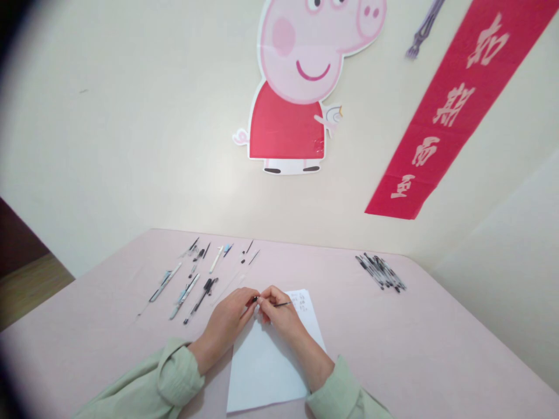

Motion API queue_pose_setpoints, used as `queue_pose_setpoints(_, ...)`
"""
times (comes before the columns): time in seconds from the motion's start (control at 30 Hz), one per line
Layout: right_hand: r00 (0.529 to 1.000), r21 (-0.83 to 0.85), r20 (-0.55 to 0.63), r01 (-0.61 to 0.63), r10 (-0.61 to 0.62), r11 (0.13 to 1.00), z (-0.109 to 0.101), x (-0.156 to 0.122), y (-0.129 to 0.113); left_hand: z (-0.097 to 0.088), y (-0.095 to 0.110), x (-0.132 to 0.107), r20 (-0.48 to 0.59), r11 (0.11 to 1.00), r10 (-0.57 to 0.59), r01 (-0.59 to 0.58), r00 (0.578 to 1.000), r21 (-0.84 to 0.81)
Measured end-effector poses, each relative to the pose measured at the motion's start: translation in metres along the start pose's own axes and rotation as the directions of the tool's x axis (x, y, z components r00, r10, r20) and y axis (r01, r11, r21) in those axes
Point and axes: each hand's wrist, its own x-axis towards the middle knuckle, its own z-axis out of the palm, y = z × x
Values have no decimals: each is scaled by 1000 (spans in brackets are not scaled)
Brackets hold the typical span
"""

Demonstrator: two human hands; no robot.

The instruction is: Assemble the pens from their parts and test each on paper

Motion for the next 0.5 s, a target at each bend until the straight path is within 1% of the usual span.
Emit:
queue_pose_setpoints(0.07, 998, 79, -69, 0, 5, 997, -2, 1, -1, -1, -2, 0, -9, 999, -39, 39, 999, 20)
queue_pose_setpoints(0.13, 984, 199, -178, 11, 25, 980, -5, 3, 1, -1, -3, 1, 11, 997, -55, 55, 998, 55)
queue_pose_setpoints(0.2, 961, 321, -269, 20, 70, 947, -8, 6, 4, 0, -4, 2, 56, 994, -38, 32, 998, 104)
queue_pose_setpoints(0.23, 953, 367, -289, 19, 95, 930, -9, 7, 6, 1, -4, 2, 78, 992, -26, 16, 997, 128)
queue_pose_setpoints(0.33, 952, 417, -280, 7, 121, 909, -12, 10, 10, 4, -6, 2, 114, 986, -6, -13, 993, 168)
queue_pose_setpoints(0.43, 955, 398, -271, 1, 117, 918, -12, 9, 11, 5, -7, 1, 103, 988, 5, -21, 995, 153)
queue_pose_setpoints(0.5, 954, 389, -276, -1, 118, 921, -12, 9, 11, 2, -8, 2, 85, 988, 7, -20, 996, 150)
